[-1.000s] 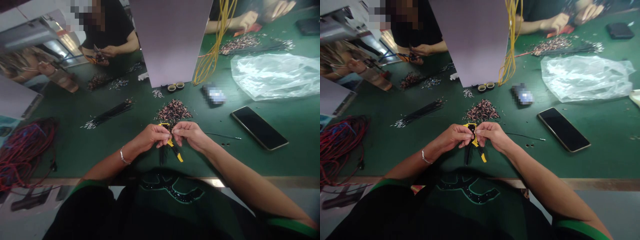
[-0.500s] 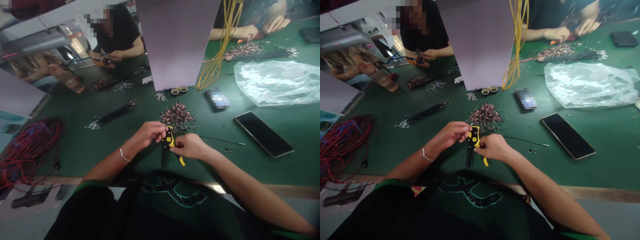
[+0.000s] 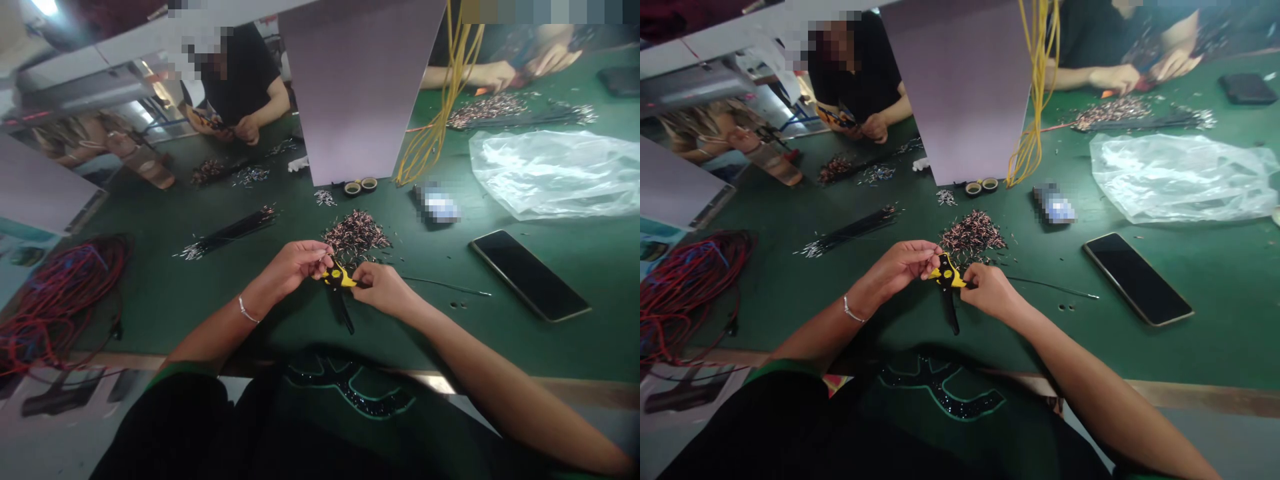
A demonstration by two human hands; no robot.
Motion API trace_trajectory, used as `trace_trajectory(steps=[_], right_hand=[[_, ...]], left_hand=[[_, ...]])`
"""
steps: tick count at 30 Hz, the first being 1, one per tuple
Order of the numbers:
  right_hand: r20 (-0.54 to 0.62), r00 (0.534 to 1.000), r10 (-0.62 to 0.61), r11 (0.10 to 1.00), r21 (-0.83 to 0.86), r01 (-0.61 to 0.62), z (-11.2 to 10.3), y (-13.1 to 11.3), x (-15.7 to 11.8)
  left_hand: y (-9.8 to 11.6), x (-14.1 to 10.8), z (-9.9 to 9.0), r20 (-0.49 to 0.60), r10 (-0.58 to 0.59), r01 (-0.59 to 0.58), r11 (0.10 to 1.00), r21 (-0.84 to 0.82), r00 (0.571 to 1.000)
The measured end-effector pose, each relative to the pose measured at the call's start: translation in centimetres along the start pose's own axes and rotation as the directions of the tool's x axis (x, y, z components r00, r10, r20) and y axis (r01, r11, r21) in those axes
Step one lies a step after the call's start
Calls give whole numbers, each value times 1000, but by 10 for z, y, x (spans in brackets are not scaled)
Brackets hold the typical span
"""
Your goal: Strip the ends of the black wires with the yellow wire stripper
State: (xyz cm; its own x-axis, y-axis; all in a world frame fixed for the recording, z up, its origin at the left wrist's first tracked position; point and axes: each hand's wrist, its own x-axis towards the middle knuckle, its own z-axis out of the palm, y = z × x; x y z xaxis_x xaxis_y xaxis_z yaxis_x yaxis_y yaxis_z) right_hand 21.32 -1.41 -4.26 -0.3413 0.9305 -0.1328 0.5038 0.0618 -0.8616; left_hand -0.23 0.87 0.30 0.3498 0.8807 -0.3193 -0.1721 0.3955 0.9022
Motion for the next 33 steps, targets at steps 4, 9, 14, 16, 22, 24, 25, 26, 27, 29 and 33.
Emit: trace_trajectory(steps=[4, 9, 14, 16, 22, 24, 25, 26, 27, 29, 33], right_hand=[[-71, 997, 22, 978, 208, -7, -3, 2, 2], [-294, 956, 2, 965, 252, 75, -9, -1, 1], [-457, 884, -97, 986, 75, 147, -12, -6, -3], [-483, 862, -157, 986, -22, 168, -10, -7, -6], [-468, 830, -304, 942, -277, 189, 0, -13, -19], [-473, 827, -304, 947, -248, 206, 3, -17, -21], [-474, 832, -287, 955, -206, 212, 4, -18, -22], [-465, 846, -262, 965, -151, 216, 5, -19, -22], [-440, 867, -235, 972, -90, 218, 5, -20, -21], [-361, 913, -189, 976, 33, 215, 5, -19, -17], [-146, 984, -102, 947, 288, 141, 5, -8, -9]], left_hand=[[2, 1, 0, -33, 12, -13, 1000, -29, 999], [6, -1, 0, -33, -6, 5, 1000, -23, 999], [4, -3, 5, -64, 1, 0, 1000, 4, 998], [-2, -2, 9, -65, 15, -15, 1000, 9, 998], [-15, -6, 20, -19, 122, -122, 992, -10, 992], [-14, -9, 24, -7, 163, -163, 986, -16, 987], [-12, -11, 25, -1, 179, -179, 984, -9, 984], [-11, -12, 26, 4, 193, -193, 981, 4, 981], [-10, -13, 27, 11, 202, -202, 979, 20, 979], [-9, -14, 29, 22, 208, -209, 977, 44, 978], [-14, -11, 28, -11, 189, -188, 981, 55, 982]])
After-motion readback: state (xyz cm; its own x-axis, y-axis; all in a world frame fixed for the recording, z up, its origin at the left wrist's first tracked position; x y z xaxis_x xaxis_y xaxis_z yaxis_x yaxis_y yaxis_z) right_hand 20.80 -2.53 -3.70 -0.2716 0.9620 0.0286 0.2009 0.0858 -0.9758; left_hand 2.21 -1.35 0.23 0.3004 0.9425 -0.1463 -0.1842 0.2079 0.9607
